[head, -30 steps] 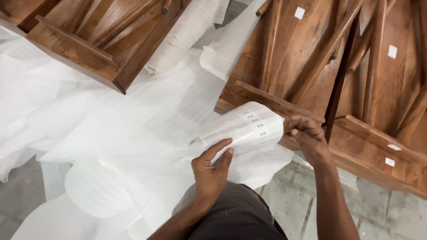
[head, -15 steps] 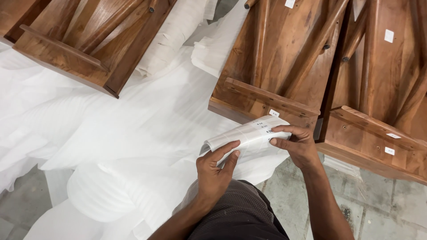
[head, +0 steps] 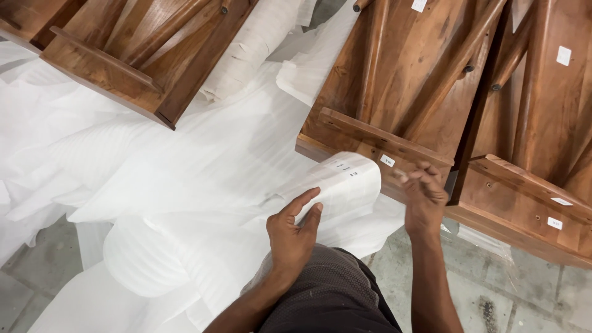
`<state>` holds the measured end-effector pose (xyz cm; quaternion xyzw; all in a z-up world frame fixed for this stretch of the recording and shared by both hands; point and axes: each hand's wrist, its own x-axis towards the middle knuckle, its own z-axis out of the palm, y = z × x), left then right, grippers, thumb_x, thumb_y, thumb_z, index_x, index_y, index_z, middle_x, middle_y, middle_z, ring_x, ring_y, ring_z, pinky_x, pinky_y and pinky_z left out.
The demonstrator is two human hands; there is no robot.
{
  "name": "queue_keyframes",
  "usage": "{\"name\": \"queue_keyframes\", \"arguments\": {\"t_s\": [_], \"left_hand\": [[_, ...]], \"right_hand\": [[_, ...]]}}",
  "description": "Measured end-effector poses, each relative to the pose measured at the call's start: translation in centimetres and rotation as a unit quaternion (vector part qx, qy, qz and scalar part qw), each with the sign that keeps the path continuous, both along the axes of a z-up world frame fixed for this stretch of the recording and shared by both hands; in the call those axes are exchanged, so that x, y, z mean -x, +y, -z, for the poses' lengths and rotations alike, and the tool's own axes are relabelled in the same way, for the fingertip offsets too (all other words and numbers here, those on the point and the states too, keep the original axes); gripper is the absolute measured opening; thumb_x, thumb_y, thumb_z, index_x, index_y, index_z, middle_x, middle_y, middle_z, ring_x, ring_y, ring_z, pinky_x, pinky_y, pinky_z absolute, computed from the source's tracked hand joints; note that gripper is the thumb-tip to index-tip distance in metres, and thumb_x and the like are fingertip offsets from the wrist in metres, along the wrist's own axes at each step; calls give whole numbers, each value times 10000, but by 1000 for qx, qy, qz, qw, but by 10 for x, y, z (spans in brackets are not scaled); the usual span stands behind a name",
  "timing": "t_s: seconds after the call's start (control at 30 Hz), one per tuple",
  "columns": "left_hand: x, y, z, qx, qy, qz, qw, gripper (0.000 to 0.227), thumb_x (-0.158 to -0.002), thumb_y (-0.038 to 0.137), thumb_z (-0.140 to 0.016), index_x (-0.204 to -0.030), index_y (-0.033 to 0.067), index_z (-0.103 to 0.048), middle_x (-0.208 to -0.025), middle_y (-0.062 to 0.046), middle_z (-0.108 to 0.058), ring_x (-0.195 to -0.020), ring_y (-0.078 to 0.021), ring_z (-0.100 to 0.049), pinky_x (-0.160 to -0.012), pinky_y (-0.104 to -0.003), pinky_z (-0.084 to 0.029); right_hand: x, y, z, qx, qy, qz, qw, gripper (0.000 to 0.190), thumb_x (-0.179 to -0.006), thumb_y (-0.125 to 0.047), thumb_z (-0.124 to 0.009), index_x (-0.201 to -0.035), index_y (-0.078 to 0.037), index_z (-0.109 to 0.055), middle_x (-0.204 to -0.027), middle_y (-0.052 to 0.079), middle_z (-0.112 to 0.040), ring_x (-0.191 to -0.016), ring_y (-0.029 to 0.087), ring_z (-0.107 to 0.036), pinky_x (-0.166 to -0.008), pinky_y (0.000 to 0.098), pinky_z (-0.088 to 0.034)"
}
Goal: Inspecting a sheet of identification stickers and applying or verifying them on wooden tables in a warehouse.
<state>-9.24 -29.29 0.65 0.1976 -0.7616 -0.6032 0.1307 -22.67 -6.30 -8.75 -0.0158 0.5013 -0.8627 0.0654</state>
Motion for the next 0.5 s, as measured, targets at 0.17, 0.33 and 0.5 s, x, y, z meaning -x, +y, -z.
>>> {"name": "queue_keyframes", "arguments": {"t_s": [0.17,0.33,0.5], "left_hand": [[2,4,-1,2,-33,8,999,281,-917,128,-748,-1195,98,-776,-503,-13,-621,-370,-27,-366,-378,-252,-271],[4,11,0,15,9,32,999,281,-899,104,-748,-1179,86,-769,-707,-5,-755,-460,-28,-495,-453,-237,-420],[4,12,0,22,8,39,999,274,-901,108,-756,-1173,84,-775,-665,-19,-734,-497,-33,-540,-502,-238,-469]], "right_hand": [[35,23,94,-176,24,210,961,179,-950,26,-771,-1092,-84,-773,-996,73,-706,-844,131,-602,-735,257,-467],[55,6,111,-260,88,237,932,253,-917,-54,-806,-1150,-56,-709,-1001,29,-646,-906,96,-629,-789,235,-550],[71,-6,130,-240,147,253,926,325,-978,-38,-758,-1248,-4,-581,-1030,46,-672,-973,109,-648,-870,235,-536]]}}
